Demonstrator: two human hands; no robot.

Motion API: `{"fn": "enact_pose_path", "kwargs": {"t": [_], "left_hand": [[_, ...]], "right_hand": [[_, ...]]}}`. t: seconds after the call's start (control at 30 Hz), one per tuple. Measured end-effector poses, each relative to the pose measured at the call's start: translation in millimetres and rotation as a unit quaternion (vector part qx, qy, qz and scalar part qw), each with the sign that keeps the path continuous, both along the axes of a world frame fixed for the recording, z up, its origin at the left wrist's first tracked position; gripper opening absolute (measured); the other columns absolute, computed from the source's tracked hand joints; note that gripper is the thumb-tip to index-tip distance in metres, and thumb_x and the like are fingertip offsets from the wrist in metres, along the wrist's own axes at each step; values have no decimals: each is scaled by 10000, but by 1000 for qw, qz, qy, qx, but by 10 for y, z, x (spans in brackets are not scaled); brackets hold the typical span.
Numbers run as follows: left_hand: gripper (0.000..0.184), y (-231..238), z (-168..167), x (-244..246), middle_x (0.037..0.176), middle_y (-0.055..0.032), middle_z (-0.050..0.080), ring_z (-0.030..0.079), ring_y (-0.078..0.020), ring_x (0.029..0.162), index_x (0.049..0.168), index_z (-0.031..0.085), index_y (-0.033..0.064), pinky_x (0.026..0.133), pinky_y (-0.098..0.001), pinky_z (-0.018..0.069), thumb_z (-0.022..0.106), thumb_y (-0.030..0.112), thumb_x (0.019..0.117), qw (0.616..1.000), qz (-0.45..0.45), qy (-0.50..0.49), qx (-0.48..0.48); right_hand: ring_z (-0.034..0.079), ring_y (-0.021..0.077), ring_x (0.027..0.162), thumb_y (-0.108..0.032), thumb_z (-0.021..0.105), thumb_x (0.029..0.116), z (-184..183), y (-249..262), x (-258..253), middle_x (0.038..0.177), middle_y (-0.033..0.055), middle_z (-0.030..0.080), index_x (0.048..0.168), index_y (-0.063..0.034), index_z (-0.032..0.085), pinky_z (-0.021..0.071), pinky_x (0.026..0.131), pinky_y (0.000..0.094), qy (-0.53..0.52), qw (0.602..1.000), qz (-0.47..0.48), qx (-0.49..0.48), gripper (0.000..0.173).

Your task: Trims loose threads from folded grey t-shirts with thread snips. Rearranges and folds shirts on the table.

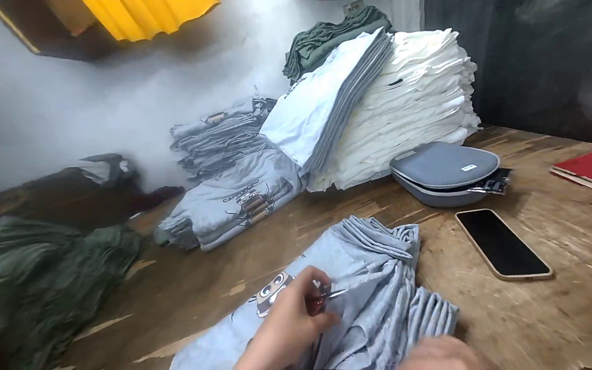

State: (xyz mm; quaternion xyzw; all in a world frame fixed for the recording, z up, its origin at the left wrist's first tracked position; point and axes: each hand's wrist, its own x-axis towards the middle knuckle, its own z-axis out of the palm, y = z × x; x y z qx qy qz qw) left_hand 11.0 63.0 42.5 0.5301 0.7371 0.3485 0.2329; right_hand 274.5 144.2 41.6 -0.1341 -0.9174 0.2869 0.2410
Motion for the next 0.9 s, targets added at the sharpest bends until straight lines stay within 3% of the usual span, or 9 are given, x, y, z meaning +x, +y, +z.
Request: {"fn": "enact_pose_path", "kwargs": {"t": [0.1, 0.13, 0.23, 0.33, 0.43, 0.53, 0.67, 0.8, 0.9], "left_hand": [[473, 61, -29, -19, 739, 44, 612, 578, -86, 612, 1198, 582, 124, 596, -288, 510, 812, 128, 784, 999, 1, -42, -2], [453, 68, -48, -30, 731, 42, 609, 571, -83, 603, 1188, 575, 119, 587, -280, 500, 785, 88, 787, 998, 5, -63, -1], [396, 61, -123, -74, 748, 40, 617, 581, -75, 615, 1140, 559, 108, 582, -269, 497, 719, 44, 783, 997, 27, -67, 33], [236, 31, -250, -86, 772, 24, 612, 586, -76, 646, 1010, 614, 82, 588, -267, 505, 677, 55, 785, 991, 18, 47, 128], [162, 51, -301, -32, 781, -13, 683, 667, -108, 682, 868, 703, 84, 625, -305, 584, 699, -5, 733, 957, -1, 204, 205], [191, 73, -272, 21, 836, -13, 656, 651, -96, 716, 950, 745, 130, 640, -270, 576, 725, 100, 763, 935, -38, 251, 248], [345, 45, -168, 91, 1063, 15, 720, 661, -142, 952, 1239, 736, 223, 836, -374, 552, 724, 370, 928, 914, -91, 275, 285], [189, 28, -133, 153, 972, 92, 739, 625, -107, 835, 1046, 772, 271, 739, -329, 462, 595, 328, 1019, 870, -109, 358, 320], [180, -35, -42, 210, 970, 82, 716, 593, -117, 832, 1075, 743, 268, 774, -349, 417, 572, 310, 1036, 851, -123, 398, 320]], "right_hand": [[656, 340, 1038, -555, 697, 911, -73, -32, -402, 1090, 103, 729, 1113, -124, 792, 529, 870, 538, 22, 986, -144, 86, 486], [654, 347, 1060, -528, 706, 905, -161, -12, -516, 1103, 92, 733, 1095, -137, 801, 511, 885, 556, 5, 983, -152, 101, 445], [673, 262, 866, -305, 741, 904, -282, 1, -513, 865, 22, 742, 848, -178, 829, 497, 799, 494, 54, 988, -107, 100, 164], [694, 272, 837, -199, 750, 910, -137, 52, -161, 844, 72, 742, 866, -127, 829, 522, 814, 512, 63, 997, -25, 35, 116], [695, 334, 815, -252, 733, 933, 13, 164, 130, 831, 145, 721, 867, -48, 801, 522, 798, 577, -50, 998, 35, 7, 224], [651, 284, 660, -368, 716, 950, 49, 130, 162, 698, 140, 658, 720, 0, 727, 520, 615, 511, -48, 997, -4, -55, 434], [640, 242, 757, -454, 752, 911, -91, -65, -178, 848, 105, 676, 863, -80, 785, 535, 654, 422, 83, 969, -233, 14, 378], [675, 287, 898, -279, 792, 862, -324, -122, -363, 973, 112, 709, 872, -117, 807, 524, 794, 507, 95, 965, -244, -4, 163], [646, 218, 898, -195, 789, 874, -374, -119, -295, 958, 114, 688, 857, -106, 813, 544, 810, 382, 173, 959, -221, -41, 94]]}}
